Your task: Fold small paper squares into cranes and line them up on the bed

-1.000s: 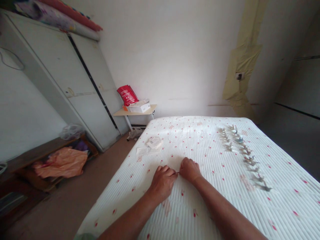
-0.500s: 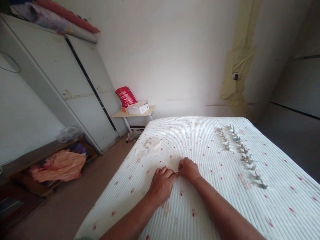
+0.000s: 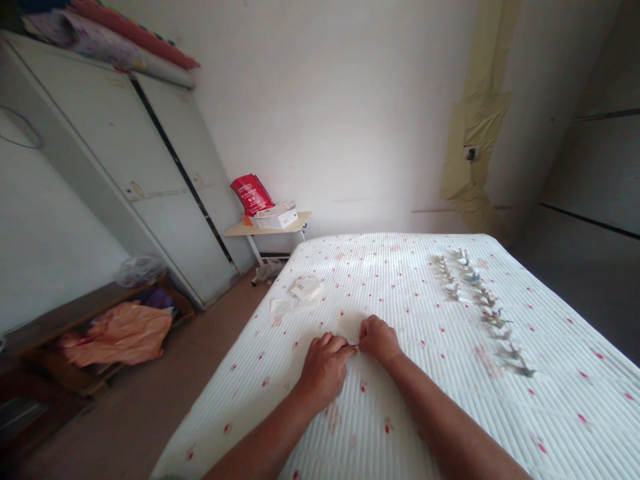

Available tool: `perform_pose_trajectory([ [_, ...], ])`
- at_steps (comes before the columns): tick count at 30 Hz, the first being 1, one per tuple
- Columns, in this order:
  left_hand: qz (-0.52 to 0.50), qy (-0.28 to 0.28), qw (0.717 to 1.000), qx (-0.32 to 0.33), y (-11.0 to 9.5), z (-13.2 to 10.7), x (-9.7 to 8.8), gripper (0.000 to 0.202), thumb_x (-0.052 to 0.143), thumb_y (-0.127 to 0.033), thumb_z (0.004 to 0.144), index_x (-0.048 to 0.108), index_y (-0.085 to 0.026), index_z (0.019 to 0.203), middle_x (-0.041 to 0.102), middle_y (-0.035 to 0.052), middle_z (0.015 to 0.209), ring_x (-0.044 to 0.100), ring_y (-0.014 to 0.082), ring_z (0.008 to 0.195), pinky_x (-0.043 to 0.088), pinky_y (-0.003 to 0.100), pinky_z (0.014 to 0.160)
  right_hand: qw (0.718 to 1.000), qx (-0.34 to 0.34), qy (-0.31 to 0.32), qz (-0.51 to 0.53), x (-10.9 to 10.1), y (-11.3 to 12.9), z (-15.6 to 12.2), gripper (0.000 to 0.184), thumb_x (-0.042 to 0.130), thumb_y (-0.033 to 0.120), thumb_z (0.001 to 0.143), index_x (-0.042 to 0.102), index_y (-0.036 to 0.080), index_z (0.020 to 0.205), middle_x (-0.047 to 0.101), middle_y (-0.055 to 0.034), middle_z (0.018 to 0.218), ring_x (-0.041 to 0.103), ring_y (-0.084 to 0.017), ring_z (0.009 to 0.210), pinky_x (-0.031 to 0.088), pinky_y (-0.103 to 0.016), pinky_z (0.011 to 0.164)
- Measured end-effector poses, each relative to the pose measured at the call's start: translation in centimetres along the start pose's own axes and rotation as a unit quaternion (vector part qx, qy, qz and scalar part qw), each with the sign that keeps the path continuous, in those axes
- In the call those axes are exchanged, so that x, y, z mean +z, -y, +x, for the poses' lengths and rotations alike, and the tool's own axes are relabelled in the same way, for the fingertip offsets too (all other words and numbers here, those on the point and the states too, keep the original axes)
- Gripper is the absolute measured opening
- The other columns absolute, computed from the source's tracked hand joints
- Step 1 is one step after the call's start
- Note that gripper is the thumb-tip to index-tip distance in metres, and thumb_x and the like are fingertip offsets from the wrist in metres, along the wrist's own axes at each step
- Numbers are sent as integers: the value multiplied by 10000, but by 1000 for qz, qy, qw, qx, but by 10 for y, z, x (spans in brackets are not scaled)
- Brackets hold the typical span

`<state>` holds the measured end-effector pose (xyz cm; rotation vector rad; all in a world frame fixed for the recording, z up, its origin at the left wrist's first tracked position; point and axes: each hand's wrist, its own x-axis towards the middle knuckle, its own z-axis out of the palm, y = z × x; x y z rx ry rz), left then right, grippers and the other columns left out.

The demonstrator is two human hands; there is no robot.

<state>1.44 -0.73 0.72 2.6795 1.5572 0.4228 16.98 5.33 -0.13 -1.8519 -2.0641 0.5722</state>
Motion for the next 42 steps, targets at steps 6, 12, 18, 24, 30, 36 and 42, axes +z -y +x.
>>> perform_pose_trajectory([
  [6, -1, 1, 1000, 4, 0, -2, 1, 285, 452, -146, 823, 579, -269, 1047, 570, 30, 919, 438, 188, 929, 341, 321, 767, 1000, -7, -9, 7, 3, -4, 2, 53, 607, 108, 586, 596, 160, 588, 568, -11, 749, 482, -97, 627, 315, -196, 551],
  [12, -1, 4, 1000, -1, -2, 0, 1, 300, 429, -154, 835, 576, -277, 1066, 571, 34, 900, 439, 193, 917, 339, 330, 759, 1000, -9, -22, 17, 4, -3, 1, 66, 566, 94, 589, 586, 155, 577, 563, -18, 726, 480, -104, 618, 323, -207, 554],
  [18, 4, 11, 1000, -12, -3, 1, -1, 318, 419, -165, 840, 579, -288, 1086, 577, 38, 921, 441, 194, 918, 343, 335, 757, 997, -38, -3, 73, -2, -15, 2, 60, 595, 97, 580, 611, 155, 586, 567, -14, 678, 502, -116, 609, 365, -210, 550],
  [24, 7, 3, 1000, -6, -4, 0, -3, 345, 418, -160, 832, 567, -296, 1111, 574, 37, 960, 436, 194, 933, 352, 338, 783, 950, -236, -21, 203, 4, -35, -3, 315, 475, 87, 711, 677, 208, 920, 597, -52, 910, 562, -151, 830, 442, -263, 747],
  [30, 2, -27, 1000, -17, -6, -1, -3, 353, 477, -159, 795, 581, -313, 1095, 548, 32, 969, 439, 195, 947, 356, 344, 795, 961, -262, -3, 90, -5, -26, -10, 331, 435, 77, 737, 703, 225, 862, 591, -50, 877, 552, -162, 827, 431, -256, 717],
  [36, -6, -49, 998, -31, -8, 2, -3, 253, 499, -236, 812, 617, -311, 1023, 528, 36, 1035, 428, 213, 980, 355, 367, 810, 957, -274, -10, 100, -12, -24, -13, 315, 418, 49, 746, 692, 194, 804, 591, -47, 840, 542, -158, 824, 412, -253, 732],
  [42, -22, -59, 997, -54, -11, 4, -4, 180, 547, -365, 792, 647, -282, 916, 506, 30, 1115, 421, 224, 1004, 344, 384, 829, 964, -239, -2, 116, -17, -22, -14, 284, 420, 34, 716, 667, 174, 726, 586, -36, 773, 535, -146, 791, 409, -244, 740],
])
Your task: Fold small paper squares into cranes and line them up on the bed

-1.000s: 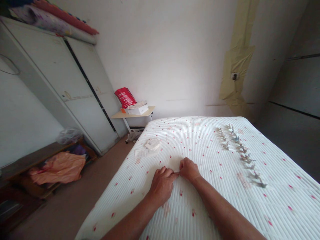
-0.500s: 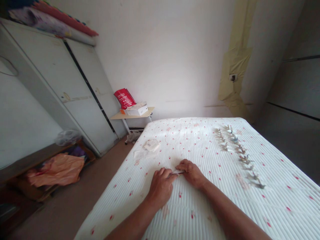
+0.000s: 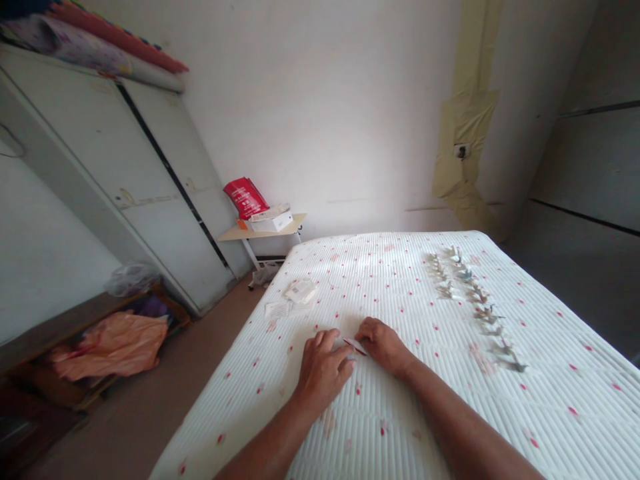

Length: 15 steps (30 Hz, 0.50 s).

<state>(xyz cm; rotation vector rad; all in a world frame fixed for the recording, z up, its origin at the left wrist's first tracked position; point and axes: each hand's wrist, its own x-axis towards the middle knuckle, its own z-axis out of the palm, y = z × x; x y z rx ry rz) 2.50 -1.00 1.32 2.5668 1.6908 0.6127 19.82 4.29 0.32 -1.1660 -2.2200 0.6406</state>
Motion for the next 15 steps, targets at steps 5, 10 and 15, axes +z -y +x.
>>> perform_pose_trajectory([
  [5, -22, 3, 999, -25, -7, 2, 4, 312, 581, -523, 727, 645, -267, 894, 534, 40, 1048, 431, 236, 994, 330, 390, 825, 1000, 7, -5, 0, -4, 5, 0, 268, 421, 4, 661, 635, 165, 678, 574, -26, 743, 531, -134, 758, 400, -225, 710],
  [10, -2, 4, 998, -58, -15, 8, 13, 337, 617, -500, 691, 638, -238, 901, 550, 46, 936, 446, 245, 949, 322, 408, 814, 1000, 25, -8, 4, -2, 0, 0, 260, 428, -5, 635, 626, 161, 670, 571, -21, 748, 533, -127, 750, 397, -214, 692],
  [15, 12, 13, 998, -66, -18, 12, 18, 235, 568, -387, 750, 638, -218, 898, 561, 54, 911, 452, 238, 949, 329, 400, 805, 1000, 27, -9, 7, -2, -2, -1, 215, 450, 29, 673, 620, 161, 670, 568, -21, 742, 534, -124, 737, 401, -216, 685],
])
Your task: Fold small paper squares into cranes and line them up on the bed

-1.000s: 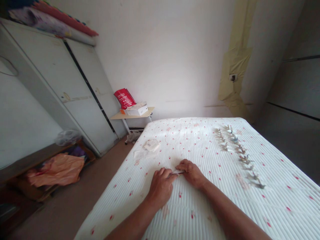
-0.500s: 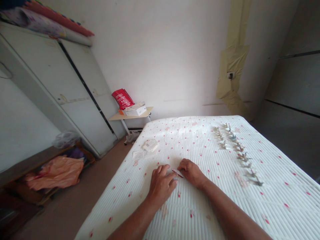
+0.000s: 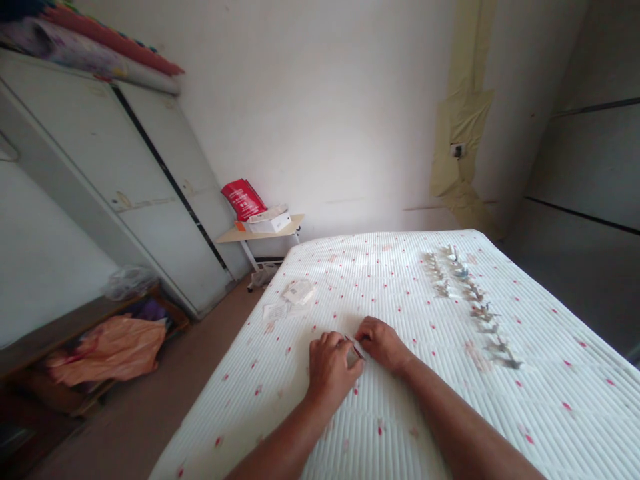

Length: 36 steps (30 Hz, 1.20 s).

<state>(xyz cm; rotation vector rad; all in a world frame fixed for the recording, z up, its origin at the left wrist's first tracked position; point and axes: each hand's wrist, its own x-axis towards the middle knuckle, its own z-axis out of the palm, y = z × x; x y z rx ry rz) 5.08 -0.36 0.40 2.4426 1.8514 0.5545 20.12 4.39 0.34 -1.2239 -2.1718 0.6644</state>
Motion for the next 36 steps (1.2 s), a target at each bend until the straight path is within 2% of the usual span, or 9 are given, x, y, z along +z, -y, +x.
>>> perform_pose_trajectory([
  [6, -11, 17, 1000, 11, 5, 0, -3, 247, 548, -231, 723, 622, -221, 959, 554, 46, 937, 452, 218, 942, 351, 371, 802, 1000, -10, 1, -8, -1, 1, -1, 202, 449, 48, 697, 609, 165, 657, 561, -20, 730, 529, -124, 715, 407, -223, 675],
  [10, -22, 33, 999, 34, 13, 2, -5, 316, 508, -138, 708, 619, -229, 990, 553, 45, 940, 452, 201, 935, 365, 342, 810, 999, -23, -17, 19, 0, -2, -3, 195, 462, 68, 721, 626, 175, 725, 576, -28, 773, 539, -138, 759, 423, -246, 711],
  [14, -42, 27, 997, 63, 23, 6, -4, 347, 501, -93, 691, 632, -229, 983, 560, 35, 902, 455, 181, 906, 374, 315, 804, 996, -60, -38, 57, 0, -1, -4, 194, 483, 94, 760, 648, 185, 809, 597, -51, 877, 545, -160, 860, 432, -280, 780],
  [18, -56, 10, 994, 89, 32, 9, -2, 352, 496, -49, 683, 655, -239, 934, 562, 20, 867, 455, 163, 884, 372, 303, 814, 996, -84, -13, 36, 0, 1, -4, 191, 500, 110, 775, 661, 202, 820, 619, -43, 888, 542, -158, 872, 425, -283, 792],
  [22, -59, 8, 994, 95, 37, 10, -2, 350, 472, -50, 725, 670, -252, 931, 565, 34, 877, 457, 174, 890, 377, 324, 814, 995, -103, -1, -17, 4, -1, -3, 196, 489, 127, 792, 667, 209, 791, 626, -32, 817, 540, -154, 822, 419, -282, 766],
  [27, -55, 10, 994, 98, 36, 8, -3, 335, 460, -61, 745, 680, -244, 918, 558, 45, 836, 459, 179, 865, 378, 332, 794, 991, -121, -4, -52, 7, -3, -3, 200, 497, 125, 787, 678, 210, 795, 612, -46, 856, 540, -153, 815, 422, -265, 732],
  [32, -49, -1, 995, 85, 35, 9, -1, 208, 510, -155, 762, 685, -229, 846, 553, 39, 813, 464, 181, 868, 368, 325, 791, 988, -130, -1, -88, 9, -3, -2, 190, 505, 152, 808, 684, 207, 773, 603, -54, 831, 540, -155, 802, 414, -255, 723],
  [36, -58, -19, 995, 81, 36, 11, 3, 184, 517, -160, 776, 687, -224, 806, 559, 28, 782, 469, 167, 835, 362, 307, 781, 985, -135, -2, -105, 10, -3, -1, 213, 486, 171, 831, 683, 199, 754, 593, -56, 806, 536, -154, 779, 409, -251, 701],
])
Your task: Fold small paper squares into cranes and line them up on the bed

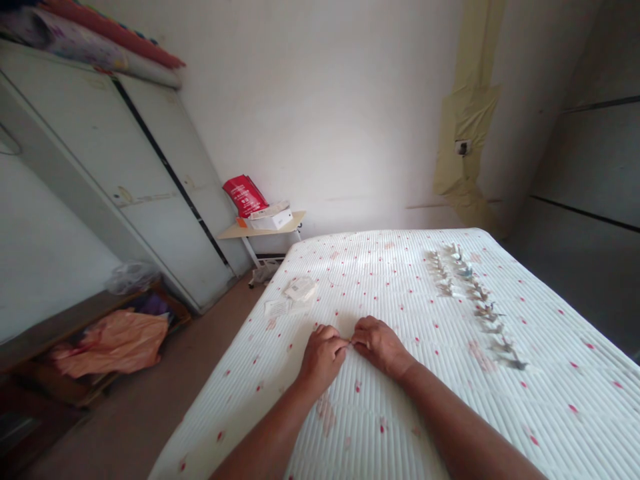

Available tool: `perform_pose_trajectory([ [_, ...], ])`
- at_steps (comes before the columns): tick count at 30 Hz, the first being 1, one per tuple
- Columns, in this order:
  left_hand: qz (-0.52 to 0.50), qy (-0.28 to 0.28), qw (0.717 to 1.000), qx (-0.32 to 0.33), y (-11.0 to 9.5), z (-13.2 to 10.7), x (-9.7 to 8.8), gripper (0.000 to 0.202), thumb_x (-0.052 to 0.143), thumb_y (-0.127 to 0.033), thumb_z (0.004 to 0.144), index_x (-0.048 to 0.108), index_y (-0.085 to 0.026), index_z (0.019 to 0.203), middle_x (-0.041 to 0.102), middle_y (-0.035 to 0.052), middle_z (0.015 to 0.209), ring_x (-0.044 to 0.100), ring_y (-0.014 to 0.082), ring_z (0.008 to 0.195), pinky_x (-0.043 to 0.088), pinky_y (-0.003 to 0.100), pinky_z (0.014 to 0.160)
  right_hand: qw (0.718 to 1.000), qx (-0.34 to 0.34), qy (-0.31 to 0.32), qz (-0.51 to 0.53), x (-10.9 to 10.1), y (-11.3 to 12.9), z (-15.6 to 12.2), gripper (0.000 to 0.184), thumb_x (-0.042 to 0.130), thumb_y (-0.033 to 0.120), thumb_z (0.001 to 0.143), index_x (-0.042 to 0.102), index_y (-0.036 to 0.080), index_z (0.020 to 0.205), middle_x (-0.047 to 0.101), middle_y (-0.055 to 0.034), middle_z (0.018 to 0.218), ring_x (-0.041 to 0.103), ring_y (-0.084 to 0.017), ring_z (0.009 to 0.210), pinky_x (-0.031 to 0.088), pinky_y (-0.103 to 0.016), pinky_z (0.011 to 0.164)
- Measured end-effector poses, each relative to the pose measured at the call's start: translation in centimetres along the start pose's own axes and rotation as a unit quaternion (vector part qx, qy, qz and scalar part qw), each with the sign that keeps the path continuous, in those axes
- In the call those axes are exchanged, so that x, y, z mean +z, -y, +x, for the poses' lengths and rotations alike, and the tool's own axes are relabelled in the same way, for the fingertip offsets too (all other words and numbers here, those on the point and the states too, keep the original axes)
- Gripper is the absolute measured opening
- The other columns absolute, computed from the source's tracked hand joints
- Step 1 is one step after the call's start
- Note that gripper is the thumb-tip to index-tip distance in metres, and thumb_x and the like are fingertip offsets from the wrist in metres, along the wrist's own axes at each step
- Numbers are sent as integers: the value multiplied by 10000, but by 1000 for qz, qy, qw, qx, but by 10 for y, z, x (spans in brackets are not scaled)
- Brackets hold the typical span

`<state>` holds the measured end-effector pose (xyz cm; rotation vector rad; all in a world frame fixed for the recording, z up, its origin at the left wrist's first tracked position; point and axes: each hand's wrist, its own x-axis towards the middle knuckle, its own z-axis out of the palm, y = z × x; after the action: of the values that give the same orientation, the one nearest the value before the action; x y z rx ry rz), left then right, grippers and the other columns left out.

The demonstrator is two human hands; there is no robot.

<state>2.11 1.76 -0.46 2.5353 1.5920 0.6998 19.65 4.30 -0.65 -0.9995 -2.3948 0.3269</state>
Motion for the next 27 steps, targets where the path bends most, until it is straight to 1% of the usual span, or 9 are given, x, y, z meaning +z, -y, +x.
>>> perform_pose_trajectory([
  [6, 11, -3, 1000, -2, -1, 0, 1, 161, 528, -174, 784, 681, -211, 749, 556, 31, 755, 472, 167, 818, 359, 304, 765, 1000, -8, 8, -5, -2, 1, 0, 222, 482, 174, 840, 681, 194, 743, 598, -60, 799, 539, -154, 764, 405, -253, 694],
  [10, 8, -4, 1000, 1, -1, 1, 1, 133, 553, -186, 771, 683, -212, 753, 562, 29, 751, 473, 167, 813, 359, 299, 754, 1000, -14, 13, -5, -3, -1, 0, 214, 480, 178, 850, 684, 207, 798, 597, -49, 801, 547, -142, 758, 402, -243, 694],
  [15, 3, -10, 1000, 3, 0, 2, 2, 138, 554, -168, 768, 679, -206, 724, 563, 28, 738, 472, 167, 801, 351, 301, 759, 1000, -28, 4, -8, -1, -3, 0, 203, 488, 178, 849, 684, 202, 803, 594, -47, 784, 552, -138, 742, 406, -240, 675],
  [21, -4, -17, 1000, 8, 1, 1, 3, 146, 550, -166, 769, 683, -215, 733, 559, 26, 733, 465, 167, 788, 347, 300, 746, 1000, -28, -1, -2, -2, -2, -1, 204, 483, 193, 855, 681, 201, 807, 596, -49, 784, 557, -137, 746, 419, -237, 677],
  [27, -19, -15, 1000, 8, 3, 1, 3, 159, 537, -159, 772, 686, -210, 751, 562, 27, 743, 471, 165, 795, 352, 302, 768, 1000, -30, 2, -6, -1, -3, -1, 203, 480, 195, 856, 678, 199, 813, 591, -48, 781, 552, -136, 744, 418, -235, 673],
])
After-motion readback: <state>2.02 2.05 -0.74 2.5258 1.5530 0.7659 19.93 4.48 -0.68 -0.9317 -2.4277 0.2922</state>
